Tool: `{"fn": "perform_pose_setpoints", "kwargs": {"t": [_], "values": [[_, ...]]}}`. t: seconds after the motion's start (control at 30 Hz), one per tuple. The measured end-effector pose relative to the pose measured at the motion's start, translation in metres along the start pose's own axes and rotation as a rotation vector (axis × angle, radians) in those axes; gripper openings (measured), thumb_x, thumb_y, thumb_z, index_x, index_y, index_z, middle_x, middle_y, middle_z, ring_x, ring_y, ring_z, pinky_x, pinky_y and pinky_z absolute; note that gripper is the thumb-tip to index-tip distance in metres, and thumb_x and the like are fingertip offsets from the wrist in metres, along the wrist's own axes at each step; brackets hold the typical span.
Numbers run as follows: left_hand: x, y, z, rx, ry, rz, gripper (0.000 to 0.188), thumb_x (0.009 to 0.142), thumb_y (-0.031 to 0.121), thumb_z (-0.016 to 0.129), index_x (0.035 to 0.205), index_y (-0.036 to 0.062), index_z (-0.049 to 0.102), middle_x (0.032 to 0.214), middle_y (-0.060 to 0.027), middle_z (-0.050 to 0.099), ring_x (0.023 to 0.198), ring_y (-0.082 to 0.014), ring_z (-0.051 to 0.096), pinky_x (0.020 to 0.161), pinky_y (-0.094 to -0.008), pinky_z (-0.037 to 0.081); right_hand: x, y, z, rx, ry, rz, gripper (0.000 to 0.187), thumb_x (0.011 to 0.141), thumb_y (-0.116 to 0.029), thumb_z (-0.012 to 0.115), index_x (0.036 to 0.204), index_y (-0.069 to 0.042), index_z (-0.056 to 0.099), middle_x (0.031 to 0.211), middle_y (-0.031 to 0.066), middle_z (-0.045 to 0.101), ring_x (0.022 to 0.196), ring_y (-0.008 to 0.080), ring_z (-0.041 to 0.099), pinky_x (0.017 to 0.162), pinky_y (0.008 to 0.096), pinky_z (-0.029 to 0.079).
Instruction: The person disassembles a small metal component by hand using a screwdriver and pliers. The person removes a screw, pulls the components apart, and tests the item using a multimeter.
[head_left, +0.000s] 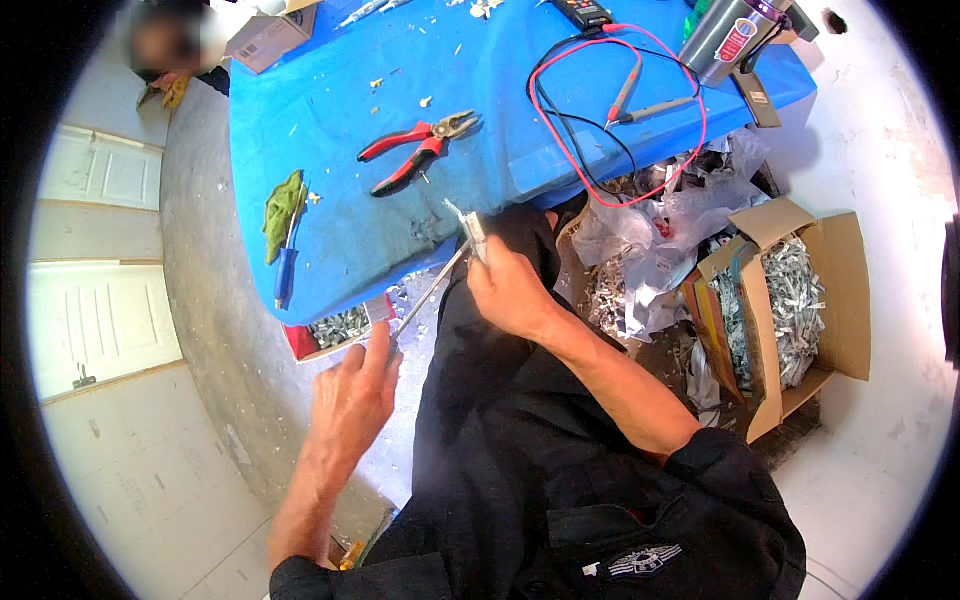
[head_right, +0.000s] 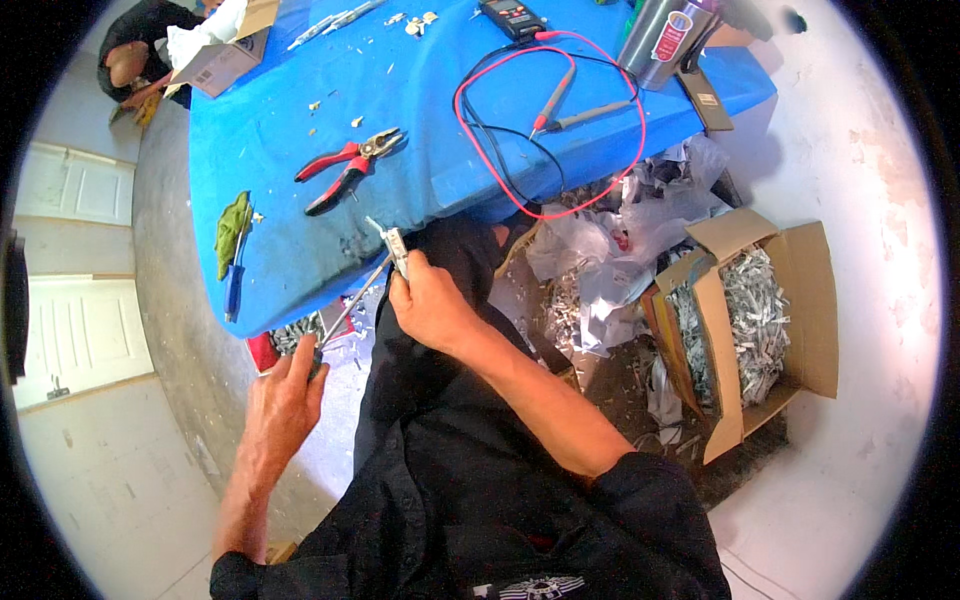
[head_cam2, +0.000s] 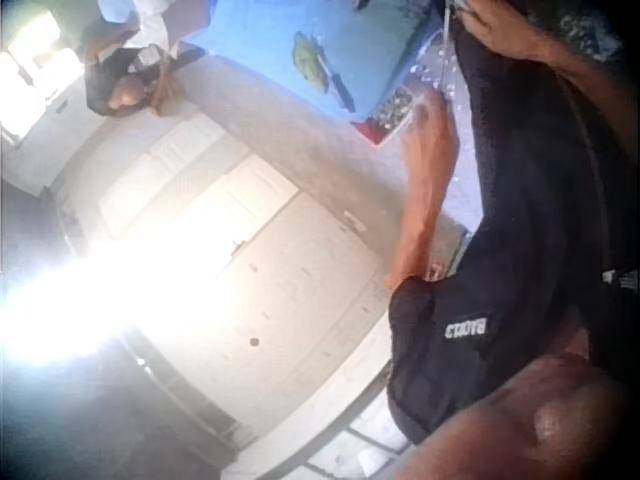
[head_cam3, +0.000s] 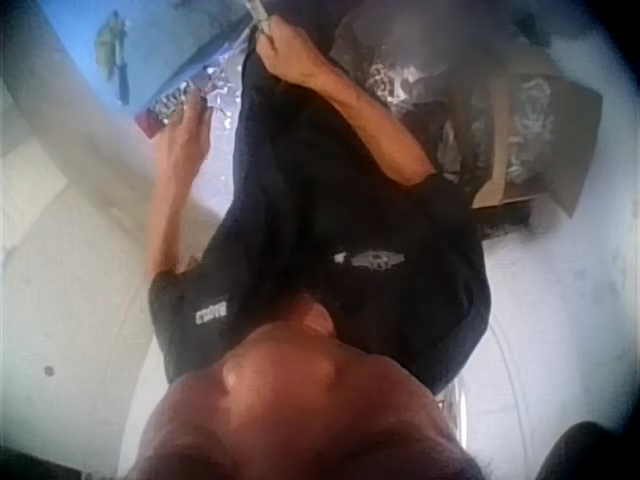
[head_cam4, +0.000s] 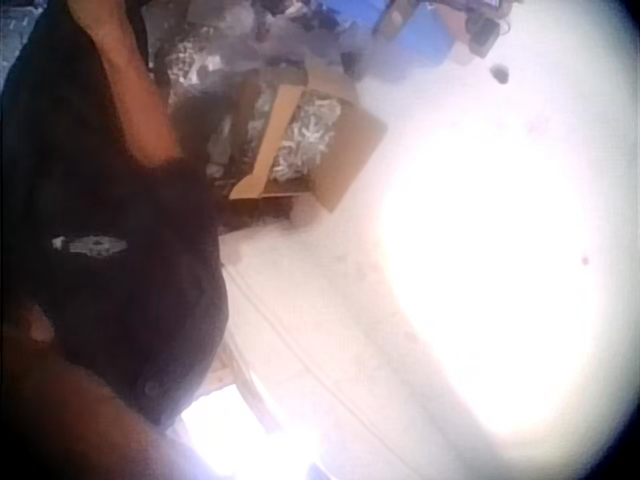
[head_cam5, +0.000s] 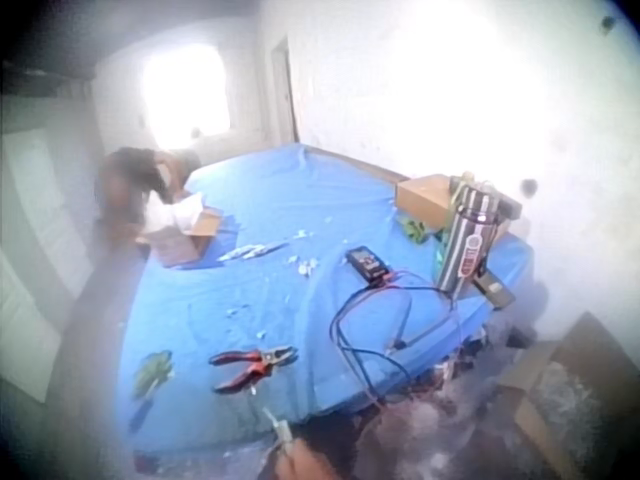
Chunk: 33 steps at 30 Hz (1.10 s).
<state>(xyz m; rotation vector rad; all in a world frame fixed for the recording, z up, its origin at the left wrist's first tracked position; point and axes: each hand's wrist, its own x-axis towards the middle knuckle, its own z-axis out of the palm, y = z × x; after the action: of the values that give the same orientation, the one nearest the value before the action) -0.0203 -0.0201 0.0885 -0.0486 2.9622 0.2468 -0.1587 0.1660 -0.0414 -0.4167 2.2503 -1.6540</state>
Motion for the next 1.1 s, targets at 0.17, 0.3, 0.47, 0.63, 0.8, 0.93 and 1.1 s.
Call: {"fn": "perform_pose_setpoints", "kwargs": {"t": [0.17, 0.3, 0.47, 0.63, 0.8, 0.93, 1.1], "values": [[0.010, -0.008, -0.003, 0.192, 0.073, 0.092, 0.039, 0.096, 0.020, 0.072, 0.130, 0.0079, 0.058, 0.077, -0.0120, 0.060, 0.064, -0.0320, 0.067, 0.054, -0.0437, 0.054, 0.001, 0.001, 0.003, -0.036, 0.048, -0.025, 0.026, 0.101, -0.019, 0.057, 0.095, 0.005, 0.049, 0.078, 0.0365, 0.063, 0.082, 0.0560, 0.064, 0.068, 0.0605, 0.049], [0.006, -0.001, 0.006, 0.217, 0.104, 0.098, 0.038, 0.096, 0.018, 0.071, 0.131, 0.0080, 0.059, 0.076, -0.0093, 0.057, 0.063, -0.0280, 0.066, 0.052, -0.0420, 0.052, 0.003, 0.011, 0.009, 0.065, 0.049, -0.016, 0.028, 0.101, -0.021, 0.056, 0.096, 0.005, 0.050, 0.082, 0.0369, 0.062, 0.081, 0.0550, 0.063, 0.069, 0.0589, 0.049], [0.006, -0.011, 0.022, 0.335, 0.228, 0.146, 0.035, 0.098, 0.014, 0.067, 0.131, 0.0085, 0.060, 0.075, -0.0064, 0.051, 0.066, -0.0238, 0.065, 0.052, -0.0396, 0.051, 0.010, 0.012, 0.005, 0.281, -0.061, -0.012, 0.023, 0.101, -0.022, 0.053, 0.094, 0.000, 0.050, 0.068, 0.0155, 0.056, 0.052, 0.0293, 0.055, 0.051, 0.0449, 0.045], [0.019, -0.031, 0.046, 0.192, 0.316, 0.180, 0.036, 0.095, 0.016, 0.071, 0.129, 0.0091, 0.062, 0.076, -0.0073, 0.054, 0.067, -0.0240, 0.065, 0.053, -0.0407, 0.050, 0.006, -0.030, -0.024, 0.755, -0.346, 0.473, 0.020, 0.103, -0.021, 0.049, 0.085, -0.014, 0.044, 0.066, -0.0059, 0.041, 0.048, 0.0034, 0.034, 0.039, 0.0242, 0.023], [0.016, -0.035, 0.085, -0.353, 0.257, 0.112, 0.040, 0.095, 0.019, 0.074, 0.130, 0.0078, 0.061, 0.086, -0.0179, 0.069, 0.075, -0.0377, 0.070, 0.063, -0.0449, 0.054, 0.002, -0.031, -0.023, 0.866, -0.377, 0.491, 0.021, 0.104, -0.021, 0.048, 0.084, -0.017, 0.043, 0.064, -0.0098, 0.036, 0.047, 0.0026, 0.031, 0.040, 0.0229, 0.021], [0.017, -0.030, 0.100, -0.660, 0.025, -0.082, 0.038, 0.099, 0.022, 0.069, 0.132, 0.0053, 0.059, 0.086, -0.0220, 0.068, 0.078, -0.0416, 0.070, 0.068, -0.0445, 0.052, 0.002, -0.024, -0.023, 0.800, -0.358, 0.445, 0.021, 0.106, -0.024, 0.048, 0.088, -0.016, 0.044, 0.065, -0.0082, 0.037, 0.048, 0.0030, 0.031, 0.041, 0.0228, 0.021], [0.009, -0.022, 0.106, -0.696, 0.085, -0.080, 0.035, 0.100, 0.022, 0.066, 0.128, 0.0033, 0.061, 0.084, -0.0215, 0.067, 0.073, -0.0394, 0.067, 0.067, -0.0433, 0.051, -0.006, -0.029, -0.023, 0.799, -0.271, 0.527, 0.034, 0.110, -0.042, 0.047, 0.098, -0.011, 0.049, 0.068, -0.0060, 0.039, 0.049, 0.0034, 0.031, 0.041, 0.0229, 0.023]]}}
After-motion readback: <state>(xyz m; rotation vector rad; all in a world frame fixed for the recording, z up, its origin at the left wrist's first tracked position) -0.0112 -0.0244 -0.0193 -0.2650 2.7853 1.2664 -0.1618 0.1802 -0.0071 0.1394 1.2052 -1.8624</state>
